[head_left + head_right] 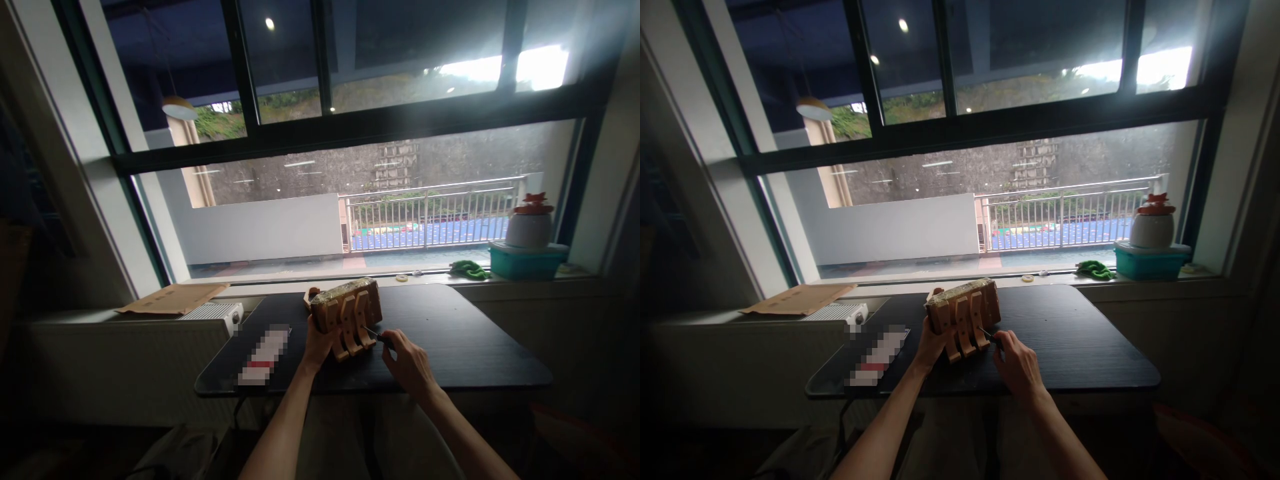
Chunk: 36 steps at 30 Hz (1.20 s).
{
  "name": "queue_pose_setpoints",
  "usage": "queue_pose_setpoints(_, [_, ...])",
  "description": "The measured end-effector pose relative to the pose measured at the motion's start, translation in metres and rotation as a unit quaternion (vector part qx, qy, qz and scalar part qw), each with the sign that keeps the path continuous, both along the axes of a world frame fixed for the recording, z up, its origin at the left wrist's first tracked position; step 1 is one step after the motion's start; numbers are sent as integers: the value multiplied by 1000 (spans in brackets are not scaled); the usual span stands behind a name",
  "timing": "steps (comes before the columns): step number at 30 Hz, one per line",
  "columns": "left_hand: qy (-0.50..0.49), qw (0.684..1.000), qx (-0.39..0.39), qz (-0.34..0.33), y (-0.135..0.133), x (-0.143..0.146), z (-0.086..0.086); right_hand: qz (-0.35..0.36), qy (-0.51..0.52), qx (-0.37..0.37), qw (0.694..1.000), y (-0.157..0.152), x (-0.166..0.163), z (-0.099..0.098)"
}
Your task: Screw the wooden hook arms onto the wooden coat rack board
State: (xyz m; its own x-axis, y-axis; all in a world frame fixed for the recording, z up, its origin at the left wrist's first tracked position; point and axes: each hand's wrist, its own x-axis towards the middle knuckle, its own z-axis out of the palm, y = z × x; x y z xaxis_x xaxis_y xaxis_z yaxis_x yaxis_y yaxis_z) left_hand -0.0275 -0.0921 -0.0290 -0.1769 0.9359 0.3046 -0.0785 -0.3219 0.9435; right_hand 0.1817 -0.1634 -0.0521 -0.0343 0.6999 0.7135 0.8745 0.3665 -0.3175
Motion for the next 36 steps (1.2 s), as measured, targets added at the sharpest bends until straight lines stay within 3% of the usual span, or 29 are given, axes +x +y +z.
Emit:
queue_pose_setpoints(5, [-12,1000,0,-13,0,0,1,22,9,12,1000,1,1,-2])
queue_pose_setpoints(15, [-21,1000,3,-21,3,-1,-2,-15,9,-32,999,4,2,-4])
queue_pose_setpoints(26, [0,1000,-6,-10,-4,1,4,18,-23,14,999,0,0,-2])
queue_pose_setpoints(36, [5,1000,-1,-16,0,0,1,-30,-10,-65,997,-2,1,2])
